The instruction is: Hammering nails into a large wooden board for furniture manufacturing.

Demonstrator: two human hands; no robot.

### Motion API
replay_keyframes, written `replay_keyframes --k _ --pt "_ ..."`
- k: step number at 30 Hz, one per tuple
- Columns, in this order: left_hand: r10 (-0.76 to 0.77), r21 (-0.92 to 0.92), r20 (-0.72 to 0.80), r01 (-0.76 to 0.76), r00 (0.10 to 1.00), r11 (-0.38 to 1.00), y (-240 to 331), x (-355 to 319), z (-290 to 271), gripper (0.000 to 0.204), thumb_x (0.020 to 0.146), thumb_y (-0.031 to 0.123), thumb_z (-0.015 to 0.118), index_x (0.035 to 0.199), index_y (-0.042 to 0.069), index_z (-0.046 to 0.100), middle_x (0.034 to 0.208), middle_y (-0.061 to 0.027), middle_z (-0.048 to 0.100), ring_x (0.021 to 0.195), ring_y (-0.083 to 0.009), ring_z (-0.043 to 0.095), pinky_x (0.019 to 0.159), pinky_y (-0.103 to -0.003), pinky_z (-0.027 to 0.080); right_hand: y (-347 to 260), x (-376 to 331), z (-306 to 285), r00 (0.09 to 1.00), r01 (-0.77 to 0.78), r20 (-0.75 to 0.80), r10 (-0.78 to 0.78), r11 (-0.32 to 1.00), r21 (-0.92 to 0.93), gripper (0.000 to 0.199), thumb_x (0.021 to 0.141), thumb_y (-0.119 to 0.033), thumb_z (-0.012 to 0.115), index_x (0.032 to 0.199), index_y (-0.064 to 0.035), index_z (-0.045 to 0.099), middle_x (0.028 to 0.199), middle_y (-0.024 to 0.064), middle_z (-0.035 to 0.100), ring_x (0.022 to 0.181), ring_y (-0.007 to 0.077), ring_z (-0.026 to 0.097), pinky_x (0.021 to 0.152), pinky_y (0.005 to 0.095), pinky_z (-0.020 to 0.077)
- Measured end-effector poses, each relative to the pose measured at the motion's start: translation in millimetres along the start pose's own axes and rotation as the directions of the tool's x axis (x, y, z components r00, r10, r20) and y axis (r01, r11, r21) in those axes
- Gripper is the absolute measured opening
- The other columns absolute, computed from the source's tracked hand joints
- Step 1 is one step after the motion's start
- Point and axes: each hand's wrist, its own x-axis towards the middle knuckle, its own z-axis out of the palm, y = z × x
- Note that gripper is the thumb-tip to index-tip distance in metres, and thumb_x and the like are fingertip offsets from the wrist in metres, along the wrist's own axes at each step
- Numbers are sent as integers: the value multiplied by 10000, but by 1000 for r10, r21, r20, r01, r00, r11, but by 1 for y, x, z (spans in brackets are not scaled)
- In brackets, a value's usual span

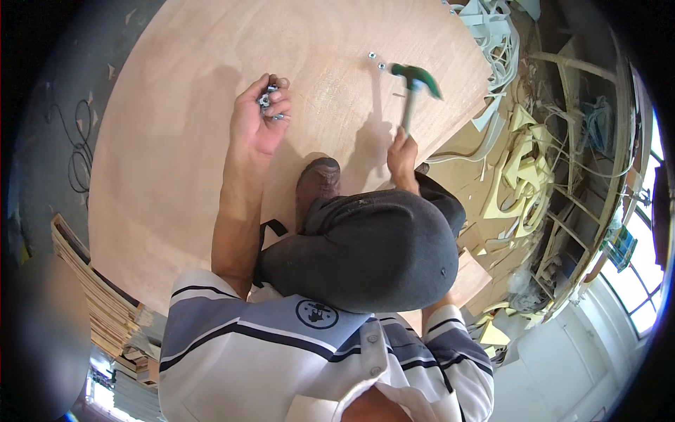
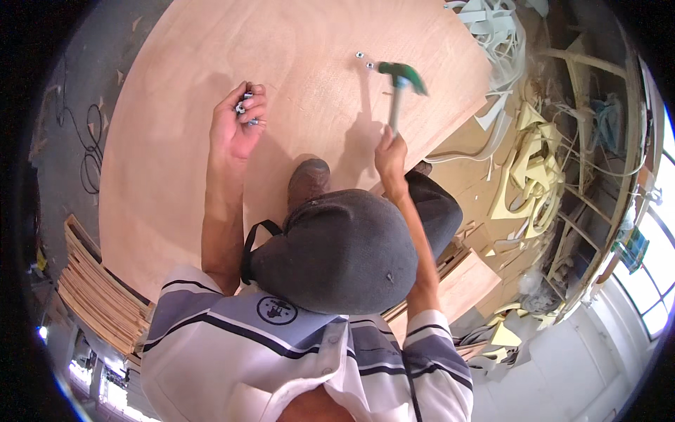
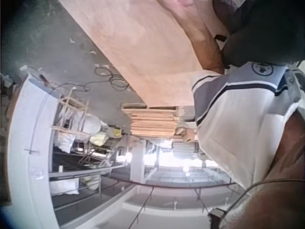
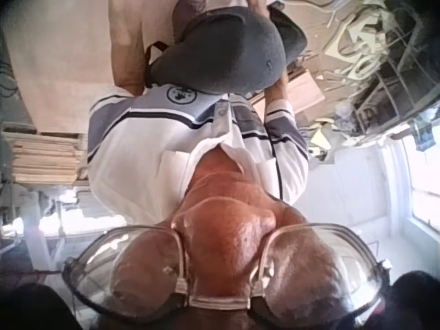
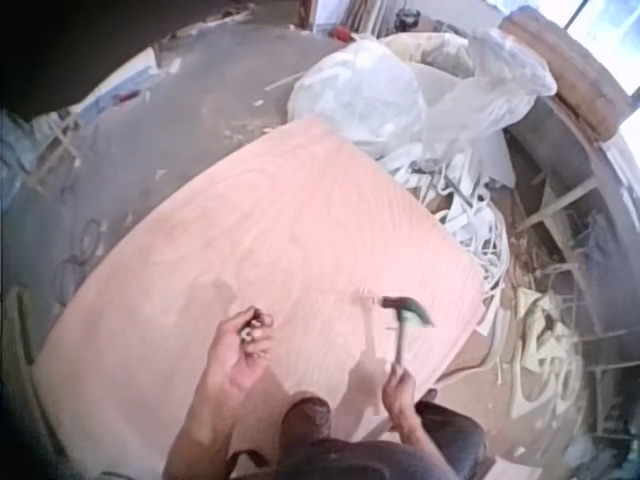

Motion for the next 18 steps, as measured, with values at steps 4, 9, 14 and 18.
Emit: replay_keyframes --k 4,9,14,18 --pt "-29 55 57 26 998 998 -4 6 -12 133 924 91 436 869 -22 481 810 -120 516 593 -113 474 417 -200 374 8 -18 -54 904 -424 126 410 815 394 476 957 -369 399 706 20 506 515 30 433 457 145 422 437 305 358" --pt "-42 75 -71 47 997 996 -22 -4 -11 84 882 51 467 898 -23 501 857 -135 552 644 -136 514 466 -200 418 12 -44 -77 892 -452 162 423 808 379 517 950 -433 408 689 3 497 521 -5 389 476 99 378 444 300 330" --pt "-114 180 -72 126 991 976 -35 4 -8 147 869 50 516 987 -39 522 872 -116 559 707 -143 530 496 -191 447 -5 -41 -85 894 -445 210 397 842 304 465 950 -451 399 660 -90 439 521 -39 362 453 68 349 396 247 284" --pt "-116 204 -63 126 991 971 -37 5 -9 184 883 72 527 1030 -39 528 877 -108 563 703 -132 529 493 -175 441 -124 -21 -155 982 -112 -72 172 850 515 445 964 -453 365 690 -115 461 502 -45 379 411 48 356 353 219 286"
